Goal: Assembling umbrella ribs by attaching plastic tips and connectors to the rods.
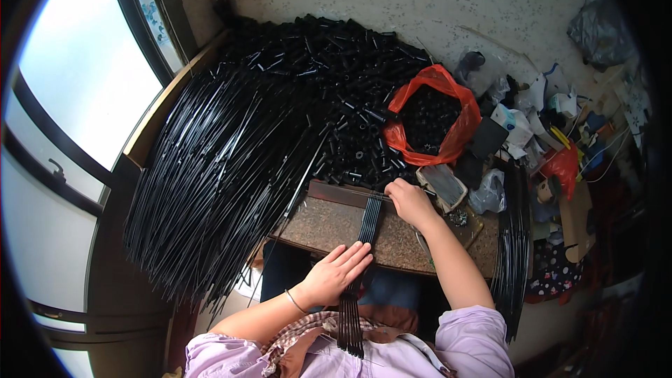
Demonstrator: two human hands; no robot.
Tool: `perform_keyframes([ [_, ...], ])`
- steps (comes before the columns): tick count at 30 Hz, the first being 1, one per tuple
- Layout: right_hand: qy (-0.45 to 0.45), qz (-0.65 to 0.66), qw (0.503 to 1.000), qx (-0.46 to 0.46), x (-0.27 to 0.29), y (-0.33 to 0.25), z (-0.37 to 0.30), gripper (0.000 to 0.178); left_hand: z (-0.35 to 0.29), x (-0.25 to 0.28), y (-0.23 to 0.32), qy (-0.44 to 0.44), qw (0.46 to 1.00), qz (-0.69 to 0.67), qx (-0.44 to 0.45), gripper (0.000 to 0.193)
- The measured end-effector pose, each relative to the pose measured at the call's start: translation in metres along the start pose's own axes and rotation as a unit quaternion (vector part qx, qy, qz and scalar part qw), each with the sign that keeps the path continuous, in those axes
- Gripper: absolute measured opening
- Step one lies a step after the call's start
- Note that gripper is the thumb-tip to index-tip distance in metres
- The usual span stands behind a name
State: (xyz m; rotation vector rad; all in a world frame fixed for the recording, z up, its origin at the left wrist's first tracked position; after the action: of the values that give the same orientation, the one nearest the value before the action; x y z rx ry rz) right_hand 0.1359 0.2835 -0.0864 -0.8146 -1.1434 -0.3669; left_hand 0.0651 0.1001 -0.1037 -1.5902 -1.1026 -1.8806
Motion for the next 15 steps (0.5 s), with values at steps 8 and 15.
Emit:
perform_keyframes([
  [8, 0.096, -0.194, 0.958, 0.186, 0.039, -0.012, -0.035, 0.008, -0.001, 0.003, 0.000, 0.003, 1.000, -0.022, -0.005, 0.087],
  [15, 0.060, -0.069, 0.994, 0.055, 0.031, 0.009, -0.025, 0.015, -0.003, 0.006, -0.004, 0.001, 1.000, -0.030, 0.010, 0.087],
])
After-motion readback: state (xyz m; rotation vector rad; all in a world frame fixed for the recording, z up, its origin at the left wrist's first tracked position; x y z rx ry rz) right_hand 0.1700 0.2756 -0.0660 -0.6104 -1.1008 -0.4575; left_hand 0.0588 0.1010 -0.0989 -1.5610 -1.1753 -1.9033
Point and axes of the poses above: each hand's wrist, its own z-axis towards the middle knuckle, its own x-axis out of the back of the hand, y = z × x, the point moved 9 cm from there along z, towards the middle knuckle, and after that the axes turned 1 degree about -y, right-handed, at the moved point
